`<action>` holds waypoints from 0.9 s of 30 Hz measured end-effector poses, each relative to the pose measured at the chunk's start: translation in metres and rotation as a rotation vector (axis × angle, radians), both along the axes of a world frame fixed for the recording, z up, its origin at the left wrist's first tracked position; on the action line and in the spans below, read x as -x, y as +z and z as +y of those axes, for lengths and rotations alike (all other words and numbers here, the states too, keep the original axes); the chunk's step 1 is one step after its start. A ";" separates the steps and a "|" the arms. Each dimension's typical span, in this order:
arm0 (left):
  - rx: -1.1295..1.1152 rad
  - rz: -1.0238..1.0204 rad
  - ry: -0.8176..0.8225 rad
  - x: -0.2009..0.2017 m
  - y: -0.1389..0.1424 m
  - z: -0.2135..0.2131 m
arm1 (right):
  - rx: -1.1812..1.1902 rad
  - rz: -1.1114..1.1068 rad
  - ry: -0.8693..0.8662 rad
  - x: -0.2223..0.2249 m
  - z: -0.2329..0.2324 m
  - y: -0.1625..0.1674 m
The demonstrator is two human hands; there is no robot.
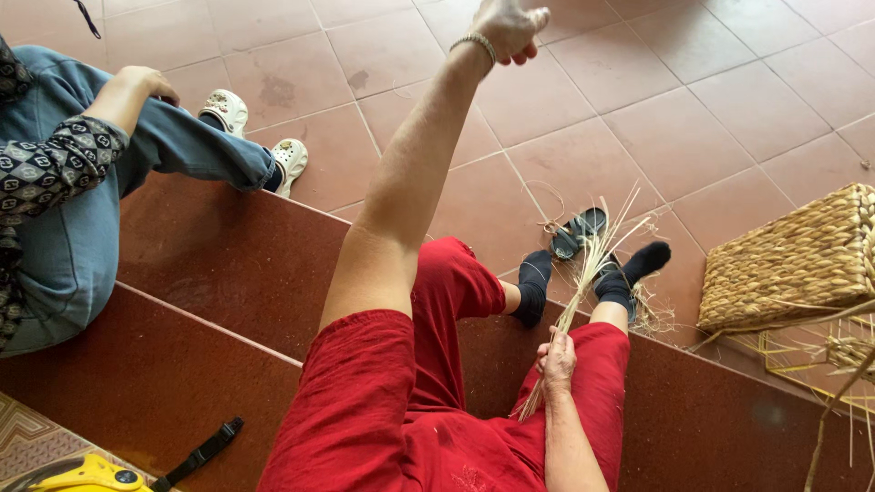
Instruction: The person sits on a tiled floor and trims a bundle of dried straw using shears. They repeatedly align the straw, cut the ends, and adjust the bundle while working on the floor.
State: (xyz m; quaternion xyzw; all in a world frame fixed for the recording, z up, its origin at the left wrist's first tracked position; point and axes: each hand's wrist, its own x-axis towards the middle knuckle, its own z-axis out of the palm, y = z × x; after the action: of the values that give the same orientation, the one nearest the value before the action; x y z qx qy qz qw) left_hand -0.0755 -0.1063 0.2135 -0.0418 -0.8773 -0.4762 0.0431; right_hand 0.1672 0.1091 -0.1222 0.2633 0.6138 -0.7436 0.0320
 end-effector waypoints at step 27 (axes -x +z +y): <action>-0.042 -0.004 0.027 0.002 -0.014 0.000 | -0.262 0.108 0.099 -0.003 -0.005 0.013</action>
State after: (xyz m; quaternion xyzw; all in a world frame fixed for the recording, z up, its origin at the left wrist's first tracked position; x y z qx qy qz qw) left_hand -0.0773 -0.1067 0.1992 -0.0282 -0.8675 -0.4942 0.0485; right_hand 0.1702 0.1039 -0.1094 0.1944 0.7187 -0.6675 0.0010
